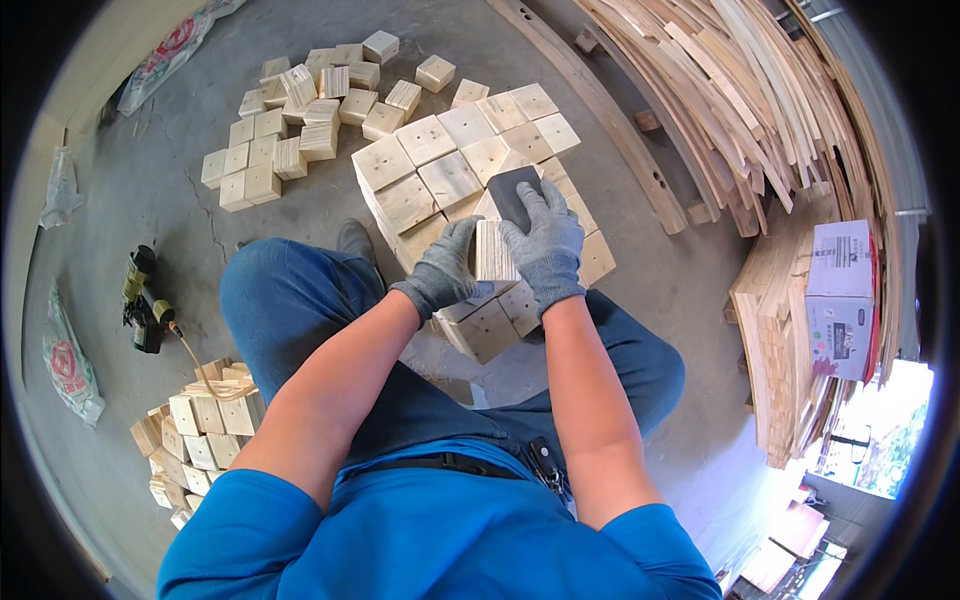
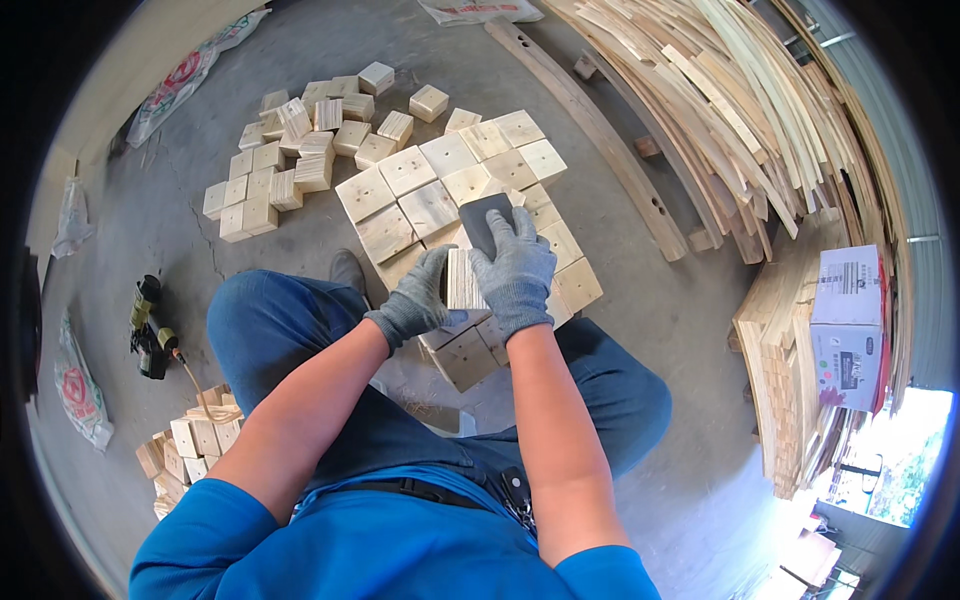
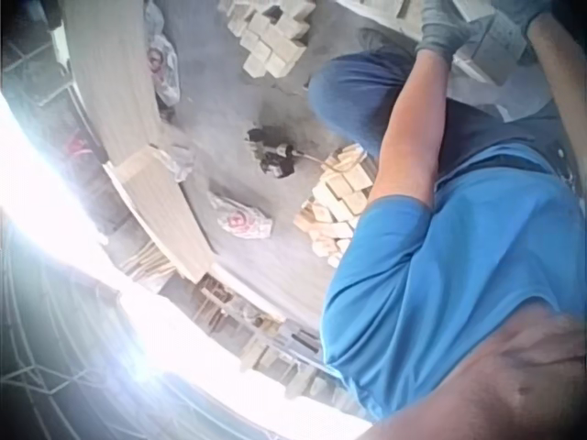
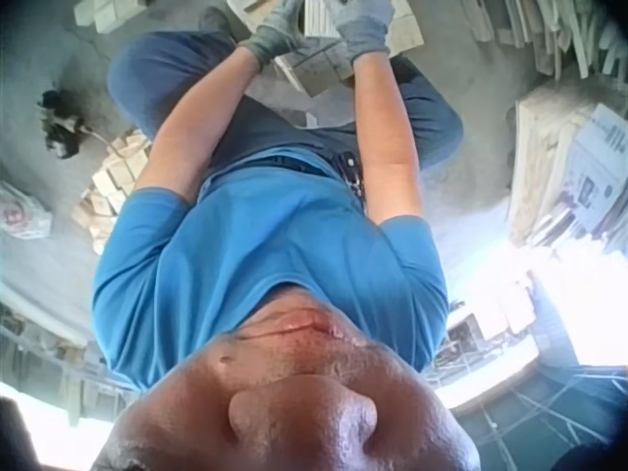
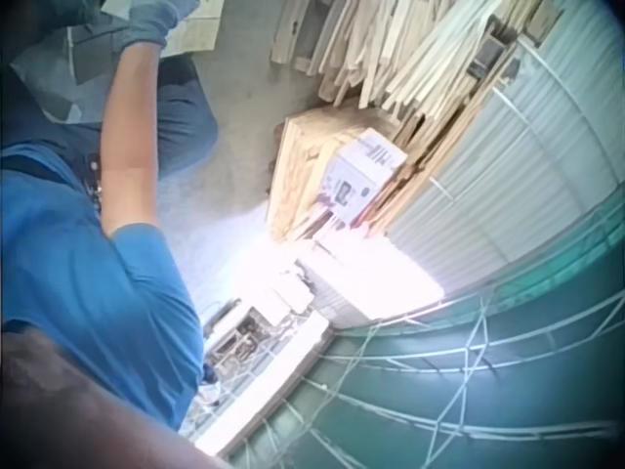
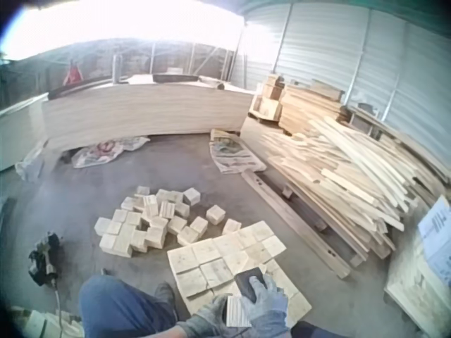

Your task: The person sits on the floor and sands small wooden blocks using a sanding block. They pick up blocks from a pile, sand each one, and place them back down. The person wears gloves and uses a handheld sanding block to smooth the surfaces of the wood pieces.

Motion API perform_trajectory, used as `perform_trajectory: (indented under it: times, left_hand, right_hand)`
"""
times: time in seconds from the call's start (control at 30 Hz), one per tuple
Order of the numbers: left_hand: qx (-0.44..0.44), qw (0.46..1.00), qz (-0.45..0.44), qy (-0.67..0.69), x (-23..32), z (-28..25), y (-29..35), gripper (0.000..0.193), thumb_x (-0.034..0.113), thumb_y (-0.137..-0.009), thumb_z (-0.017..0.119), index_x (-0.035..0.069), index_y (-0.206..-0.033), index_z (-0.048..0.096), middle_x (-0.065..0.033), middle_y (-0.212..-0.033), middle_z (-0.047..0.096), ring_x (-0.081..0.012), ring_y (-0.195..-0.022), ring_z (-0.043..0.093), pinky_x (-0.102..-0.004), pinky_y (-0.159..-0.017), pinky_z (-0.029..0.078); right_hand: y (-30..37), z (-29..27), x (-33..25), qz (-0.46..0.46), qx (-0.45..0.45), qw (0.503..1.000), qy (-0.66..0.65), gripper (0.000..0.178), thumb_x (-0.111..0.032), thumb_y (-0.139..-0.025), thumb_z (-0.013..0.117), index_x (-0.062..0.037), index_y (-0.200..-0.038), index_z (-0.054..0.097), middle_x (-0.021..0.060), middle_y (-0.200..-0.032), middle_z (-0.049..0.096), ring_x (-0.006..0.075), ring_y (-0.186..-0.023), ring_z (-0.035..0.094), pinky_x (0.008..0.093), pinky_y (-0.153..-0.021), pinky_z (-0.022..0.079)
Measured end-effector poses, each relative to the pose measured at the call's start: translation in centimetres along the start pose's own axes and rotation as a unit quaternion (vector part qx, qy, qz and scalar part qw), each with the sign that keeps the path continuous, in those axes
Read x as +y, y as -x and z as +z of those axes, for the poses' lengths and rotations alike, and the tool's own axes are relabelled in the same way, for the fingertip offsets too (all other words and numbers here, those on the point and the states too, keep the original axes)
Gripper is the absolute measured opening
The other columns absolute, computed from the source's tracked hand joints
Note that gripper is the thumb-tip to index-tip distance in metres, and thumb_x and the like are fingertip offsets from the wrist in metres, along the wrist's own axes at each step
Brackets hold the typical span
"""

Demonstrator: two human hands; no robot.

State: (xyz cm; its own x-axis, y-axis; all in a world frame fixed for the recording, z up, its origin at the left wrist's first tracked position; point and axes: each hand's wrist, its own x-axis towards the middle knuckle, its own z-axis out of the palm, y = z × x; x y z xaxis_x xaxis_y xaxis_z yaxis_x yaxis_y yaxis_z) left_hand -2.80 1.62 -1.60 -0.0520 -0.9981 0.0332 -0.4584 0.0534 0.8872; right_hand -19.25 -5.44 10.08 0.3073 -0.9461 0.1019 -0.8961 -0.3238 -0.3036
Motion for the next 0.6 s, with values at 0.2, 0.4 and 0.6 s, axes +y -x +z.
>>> perform_trajectory:
  times: [0.2, 0.4, 0.6]
  left_hand:
    - [-0.005, 1.0, 0.001, 0.006, 0.4, -0.7, 0.3, 0.108, 0.041, -0.068, 0.098, 0.008, -0.155, 0.043, -0.0242, -0.145, 0.052, -0.0433, -0.139, 0.052, -0.0461, -0.12, 0.044]
    - [-0.01, 1.0, 0.023, 0.01, 0.1, -0.6, 0.2, 0.103, 0.043, -0.071, 0.097, 0.008, -0.153, 0.045, -0.0218, -0.145, 0.052, -0.0412, -0.138, 0.052, -0.0454, -0.12, 0.043]
    - [-0.004, 1.0, 0.004, 0.005, 0.3, -0.4, 0.2, 0.104, 0.036, -0.068, 0.097, 0.008, -0.153, 0.044, -0.0212, -0.145, 0.052, -0.04, -0.137, 0.053, -0.0436, -0.12, 0.044]
  right_hand:
    - [5.6, -0.3, 0.4, -0.042, 0.018, 0.998, 0.03, 0.065, -0.035, -0.086, 0.084, -0.0189, -0.147, 0.065, 0.0181, -0.16, 0.05, 0.0461, -0.127, 0.06, 0.0582, -0.107, 0.048]
    - [13.8, -1.9, 1.2, -0.061, 0.001, 0.998, -0.005, 0.067, -0.032, -0.085, 0.086, -0.0181, -0.147, 0.065, 0.0192, -0.16, 0.05, 0.0465, -0.131, 0.057, 0.0584, -0.109, 0.045]
    - [11.2, -1.8, 1.3, -0.069, 0.022, 0.997, -0.021, 0.067, -0.03, -0.084, 0.086, -0.0183, -0.147, 0.065, 0.019, -0.159, 0.051, 0.0445, -0.132, 0.057, 0.0581, -0.109, 0.045]
